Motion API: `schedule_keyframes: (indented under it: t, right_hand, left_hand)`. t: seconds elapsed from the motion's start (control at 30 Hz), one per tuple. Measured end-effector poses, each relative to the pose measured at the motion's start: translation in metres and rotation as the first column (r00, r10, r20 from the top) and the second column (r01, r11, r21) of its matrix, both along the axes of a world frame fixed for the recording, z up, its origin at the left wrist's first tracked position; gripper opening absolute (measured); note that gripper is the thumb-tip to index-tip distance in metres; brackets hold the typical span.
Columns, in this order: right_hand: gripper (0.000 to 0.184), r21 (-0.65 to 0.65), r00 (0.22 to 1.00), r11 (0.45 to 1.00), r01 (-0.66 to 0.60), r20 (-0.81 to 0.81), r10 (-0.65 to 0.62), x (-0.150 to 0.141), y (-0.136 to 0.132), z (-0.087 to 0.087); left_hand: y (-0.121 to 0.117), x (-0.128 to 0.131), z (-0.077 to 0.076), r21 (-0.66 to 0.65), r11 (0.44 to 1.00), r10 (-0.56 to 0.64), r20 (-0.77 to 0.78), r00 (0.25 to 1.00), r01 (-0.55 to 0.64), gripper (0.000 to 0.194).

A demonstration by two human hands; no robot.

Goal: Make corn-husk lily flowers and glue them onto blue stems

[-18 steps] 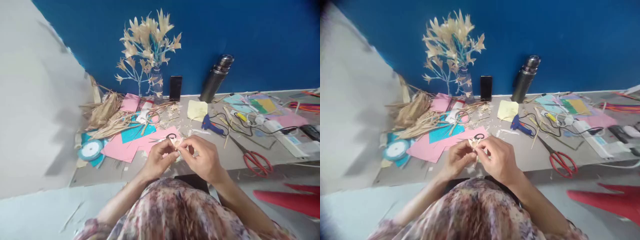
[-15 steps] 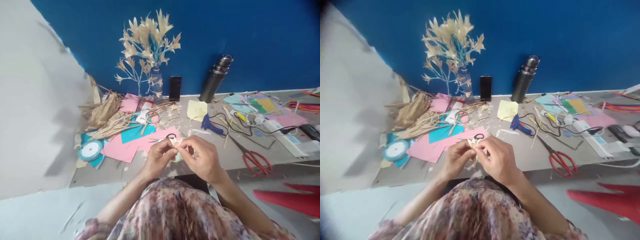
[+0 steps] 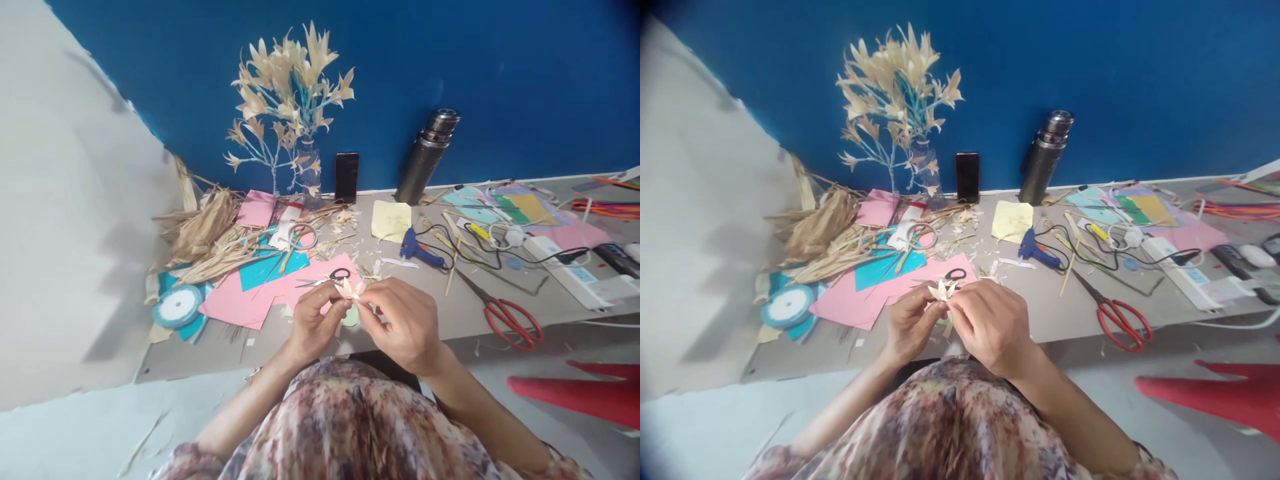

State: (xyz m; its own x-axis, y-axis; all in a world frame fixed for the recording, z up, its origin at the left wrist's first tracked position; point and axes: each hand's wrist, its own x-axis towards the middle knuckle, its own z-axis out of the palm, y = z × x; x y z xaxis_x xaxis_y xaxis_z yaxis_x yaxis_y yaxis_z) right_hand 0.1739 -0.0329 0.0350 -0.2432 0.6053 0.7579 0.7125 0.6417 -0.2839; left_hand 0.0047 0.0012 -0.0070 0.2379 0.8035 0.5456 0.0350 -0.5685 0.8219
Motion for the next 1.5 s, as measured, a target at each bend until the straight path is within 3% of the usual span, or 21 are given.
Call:
schedule_keyframes:
  t: [0.27,0.47,0.6,0.73,0.83,0.97,1.03,1.23,1.5]
  right_hand:
    - [0.019,0.006,1.0,1.0,0.029,0.011,-0.029,-0.002,-0.002,-0.001]
    - [0.018,-0.055,0.991,0.995,-0.088,-0.11,0.082,-0.001,-0.003,0.0]
    - [0.016,-0.075,0.986,0.99,-0.117,-0.124,0.107,0.0,-0.004,-0.001]
    - [0.016,-0.087,0.977,0.989,-0.118,-0.189,0.1,0.0,-0.006,0.0]
    - [0.019,-0.18,0.964,0.975,-0.129,-0.253,0.08,0.001,-0.006,0.001]
    - [0.023,-0.256,0.959,0.951,-0.175,-0.263,0.105,0.0,-0.004,-0.001]
    - [0.021,-0.255,0.959,0.948,-0.19,-0.256,0.123,0.0,-0.002,-0.002]
    - [0.017,-0.225,0.96,0.957,-0.184,-0.25,0.125,0.002,0.0,-0.003]
    - [0.018,-0.185,0.944,0.947,-0.261,-0.253,0.211,0.005,0.002,0.001]
  left_hand:
    - [-0.003,0.001,-0.001,-0.147,0.989,-0.018,0.059,0.998,0.027,0.017]
    - [0.001,0.001,-0.002,-0.242,0.955,-0.11,0.253,0.961,0.173,0.022]
    - [0.001,-0.001,-0.006,-0.416,0.834,-0.196,0.391,0.899,0.362,0.027]
    - [0.002,-0.002,-0.013,-0.527,0.653,-0.274,0.506,0.818,0.544,0.029]
    - [0.003,-0.002,-0.019,-0.526,0.548,-0.31,0.595,0.742,0.651,0.034]
    - [0.003,-0.002,-0.026,-0.504,0.468,-0.344,0.652,0.675,0.726,0.036]
    - [0.003,-0.002,-0.028,-0.528,0.466,-0.349,0.628,0.696,0.71,0.034]
    - [0.005,-0.005,-0.019,-0.578,0.54,-0.343,0.513,0.787,0.612,0.038]
    - [0.007,-0.011,-0.01,-0.558,0.632,-0.352,0.412,0.841,0.538,0.032]
